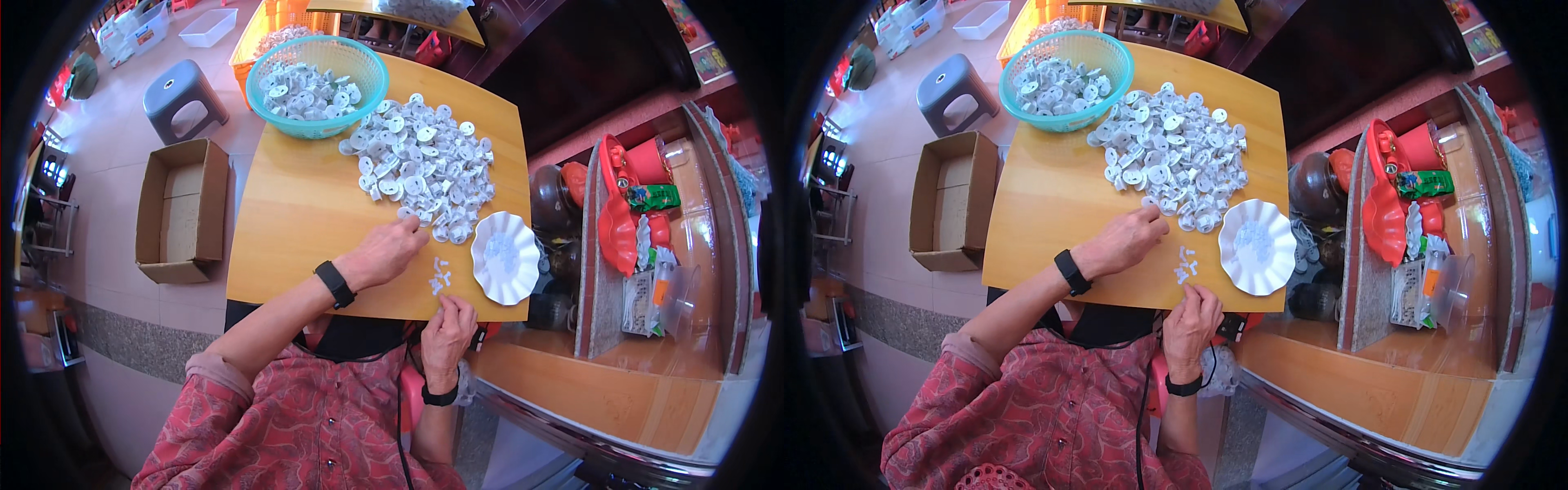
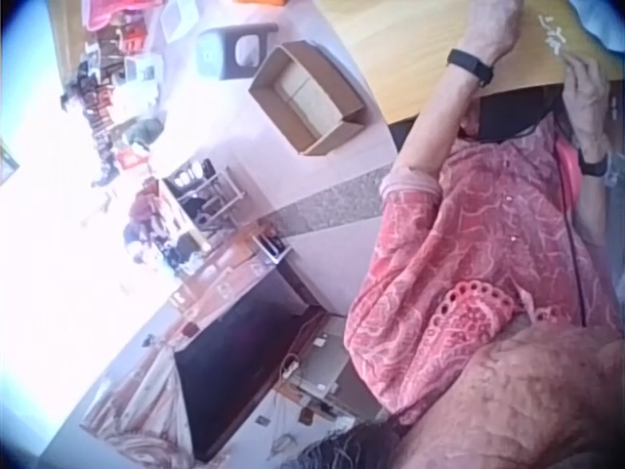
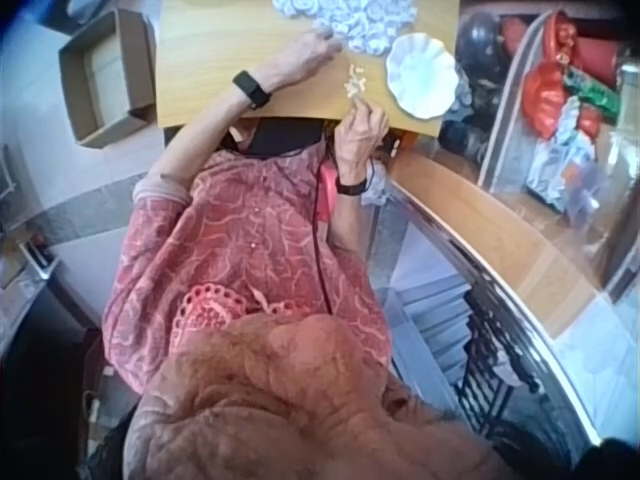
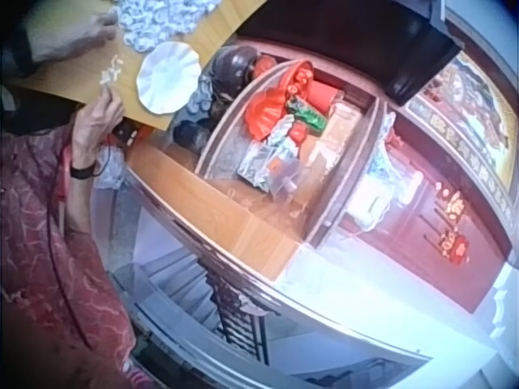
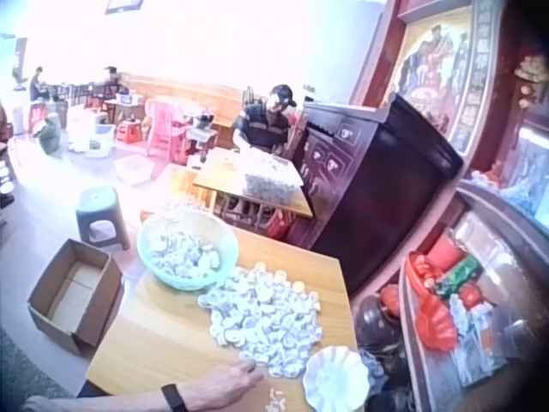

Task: The person is sorting and checking small white plastic components, possibly shoe eyelets or similar parts, on a work table.

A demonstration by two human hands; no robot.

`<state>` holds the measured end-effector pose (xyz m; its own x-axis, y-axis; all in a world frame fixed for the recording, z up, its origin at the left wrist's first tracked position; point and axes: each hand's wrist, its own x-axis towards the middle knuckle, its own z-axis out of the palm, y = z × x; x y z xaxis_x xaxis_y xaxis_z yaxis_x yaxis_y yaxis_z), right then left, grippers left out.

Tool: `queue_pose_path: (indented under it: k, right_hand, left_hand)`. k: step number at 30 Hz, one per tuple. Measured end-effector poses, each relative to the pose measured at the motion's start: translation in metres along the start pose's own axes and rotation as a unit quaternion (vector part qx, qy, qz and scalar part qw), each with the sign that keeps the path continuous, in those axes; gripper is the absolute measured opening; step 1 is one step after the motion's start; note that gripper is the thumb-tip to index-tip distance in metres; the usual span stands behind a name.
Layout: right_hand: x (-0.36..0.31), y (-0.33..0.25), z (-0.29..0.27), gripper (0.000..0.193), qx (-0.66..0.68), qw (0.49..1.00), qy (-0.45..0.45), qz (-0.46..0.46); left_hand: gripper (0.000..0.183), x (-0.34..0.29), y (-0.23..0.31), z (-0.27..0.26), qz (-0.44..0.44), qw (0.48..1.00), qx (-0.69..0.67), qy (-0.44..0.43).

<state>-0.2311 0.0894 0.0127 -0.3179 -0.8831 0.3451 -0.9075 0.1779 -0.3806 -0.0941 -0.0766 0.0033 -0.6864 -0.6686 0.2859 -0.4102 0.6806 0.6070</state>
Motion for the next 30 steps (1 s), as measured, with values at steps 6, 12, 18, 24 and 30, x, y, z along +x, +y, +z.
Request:
queue_pose_path:
  k: [6, 12, 18, 24, 30]
  right_hand:
    - [0.002, -0.009, -0.004, 0.030, -0.053, 0.997, -0.033, -0.037]
    - [-0.002, -0.002, 0.001, 0.037, 0.018, 0.998, -0.007, -0.055]
    - [-0.004, -0.023, -0.011, 0.042, -0.011, 0.994, -0.072, -0.081]
    - [-0.008, -0.028, -0.012, 0.042, 0.005, 0.990, -0.103, -0.098]
    - [-0.008, -0.026, -0.008, 0.039, 0.045, 0.989, -0.089, -0.110]
  left_hand:
    - [0.010, -0.022, 0.005, -0.017, -0.029, 0.999, -0.041, -0.019]
    - [0.018, -0.050, 0.010, -0.029, -0.062, 0.991, -0.113, 0.048]
    - [0.030, -0.069, 0.015, -0.043, -0.089, 0.986, -0.127, 0.061]
    - [0.036, -0.087, 0.014, -0.042, -0.189, 0.952, -0.232, 0.063]
    - [0.028, -0.099, 0.011, -0.032, -0.267, 0.834, -0.478, 0.066]
